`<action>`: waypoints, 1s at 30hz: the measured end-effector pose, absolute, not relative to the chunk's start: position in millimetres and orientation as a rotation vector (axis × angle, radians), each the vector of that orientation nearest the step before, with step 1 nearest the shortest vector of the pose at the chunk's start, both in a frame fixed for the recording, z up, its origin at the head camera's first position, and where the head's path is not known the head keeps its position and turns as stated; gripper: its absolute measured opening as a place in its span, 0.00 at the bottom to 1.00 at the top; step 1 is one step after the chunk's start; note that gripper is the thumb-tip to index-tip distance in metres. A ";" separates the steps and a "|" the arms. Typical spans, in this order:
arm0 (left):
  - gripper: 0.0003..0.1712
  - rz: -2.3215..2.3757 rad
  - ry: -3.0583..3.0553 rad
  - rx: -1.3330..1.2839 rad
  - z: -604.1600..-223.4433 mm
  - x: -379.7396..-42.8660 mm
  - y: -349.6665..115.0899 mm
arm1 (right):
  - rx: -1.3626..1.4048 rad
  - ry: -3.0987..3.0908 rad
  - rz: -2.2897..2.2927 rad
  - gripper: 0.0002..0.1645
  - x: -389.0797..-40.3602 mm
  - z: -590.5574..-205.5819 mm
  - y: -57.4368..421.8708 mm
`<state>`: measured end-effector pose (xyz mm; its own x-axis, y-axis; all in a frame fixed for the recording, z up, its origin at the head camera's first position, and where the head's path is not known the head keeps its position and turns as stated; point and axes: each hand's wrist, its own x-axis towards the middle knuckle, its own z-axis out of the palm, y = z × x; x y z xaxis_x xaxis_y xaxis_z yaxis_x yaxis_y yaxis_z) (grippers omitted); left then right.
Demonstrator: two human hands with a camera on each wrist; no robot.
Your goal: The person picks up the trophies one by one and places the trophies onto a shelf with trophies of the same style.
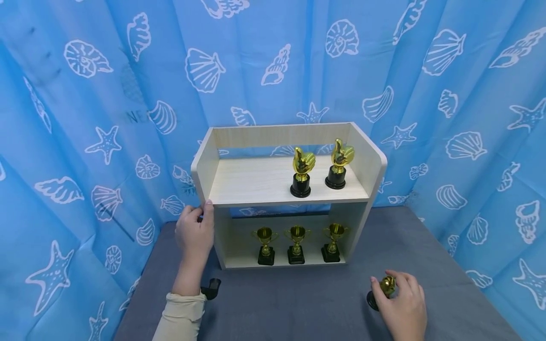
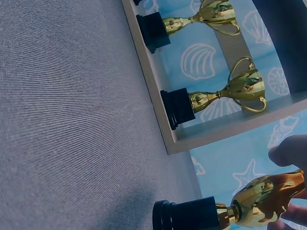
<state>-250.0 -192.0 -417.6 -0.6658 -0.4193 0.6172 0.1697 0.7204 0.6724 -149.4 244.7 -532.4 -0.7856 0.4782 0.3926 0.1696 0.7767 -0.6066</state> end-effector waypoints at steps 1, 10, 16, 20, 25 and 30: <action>0.36 -0.923 -2.117 0.186 -417.2 -250.5 -192.3 | -0.486 -2.425 0.764 0.25 -149.4 -532.2 244.6; 0.35 -0.926 -2.174 0.173 -413.6 -249.7 -194.3 | -0.565 -2.472 0.805 0.27 -147.7 -530.6 247.0; 0.37 -0.926 -2.220 0.207 -410.6 -248.1 -193.5 | -0.606 -2.507 0.808 0.32 -148.1 -533.0 249.6; 0.40 -0.926 -2.233 0.213 -407.6 -247.3 -192.2 | -0.621 -2.522 0.808 0.35 -148.0 -533.8 250.1; 0.39 -0.926 -2.208 0.202 -404.7 -246.2 -192.0 | -0.638 -2.529 0.843 0.37 -147.4 -534.2 250.0; 0.38 -0.939 -2.185 0.202 -402.8 -245.5 -192.1 | -0.643 -2.547 0.856 0.38 -147.8 -534.4 251.5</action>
